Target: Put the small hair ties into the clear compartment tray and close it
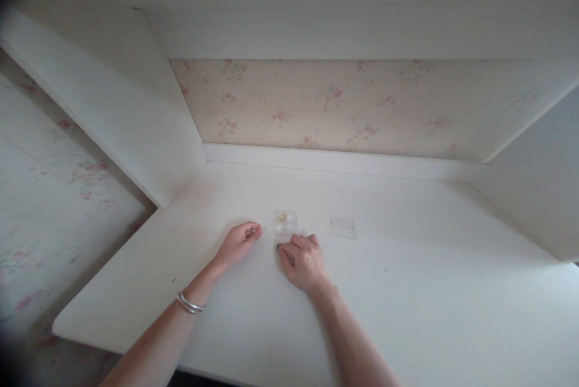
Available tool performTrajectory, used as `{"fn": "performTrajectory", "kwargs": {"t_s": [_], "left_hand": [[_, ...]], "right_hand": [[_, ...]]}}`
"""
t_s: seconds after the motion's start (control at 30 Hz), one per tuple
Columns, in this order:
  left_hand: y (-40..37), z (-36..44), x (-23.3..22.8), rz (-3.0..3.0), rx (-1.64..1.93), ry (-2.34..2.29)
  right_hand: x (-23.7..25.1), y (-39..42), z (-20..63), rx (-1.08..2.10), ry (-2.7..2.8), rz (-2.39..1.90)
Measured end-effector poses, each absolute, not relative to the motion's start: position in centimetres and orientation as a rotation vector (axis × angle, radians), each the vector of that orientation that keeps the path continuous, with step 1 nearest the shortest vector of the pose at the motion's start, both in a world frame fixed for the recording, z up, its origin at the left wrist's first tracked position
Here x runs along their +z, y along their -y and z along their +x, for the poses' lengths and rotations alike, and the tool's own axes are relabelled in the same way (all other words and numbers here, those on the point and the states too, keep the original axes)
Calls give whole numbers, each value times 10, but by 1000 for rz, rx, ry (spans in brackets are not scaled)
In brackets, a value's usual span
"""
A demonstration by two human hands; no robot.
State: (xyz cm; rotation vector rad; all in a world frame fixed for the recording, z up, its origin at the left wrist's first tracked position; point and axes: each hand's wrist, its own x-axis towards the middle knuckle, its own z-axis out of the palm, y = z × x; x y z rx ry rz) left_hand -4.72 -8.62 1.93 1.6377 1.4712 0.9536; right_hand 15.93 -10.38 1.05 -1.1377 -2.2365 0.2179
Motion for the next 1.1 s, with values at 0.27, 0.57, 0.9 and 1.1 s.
{"fn": "performTrajectory", "kwargs": {"t_s": [0.27, 0.57, 0.9, 1.1], "left_hand": [[38, -13, 20, 1809, 971, -1516], [34, -7, 17, 1920, 916, -1568], [89, -21, 23, 1826, 881, -1490], [96, -24, 17, 1779, 892, -1449]], "right_hand": [[11, 104, 162, 170, 2287, -1146], [12, 104, 162, 93, 2300, -1138], [12, 105, 160, 79, 2327, -1131], [12, 102, 158, 146, 2241, -1149]]}}
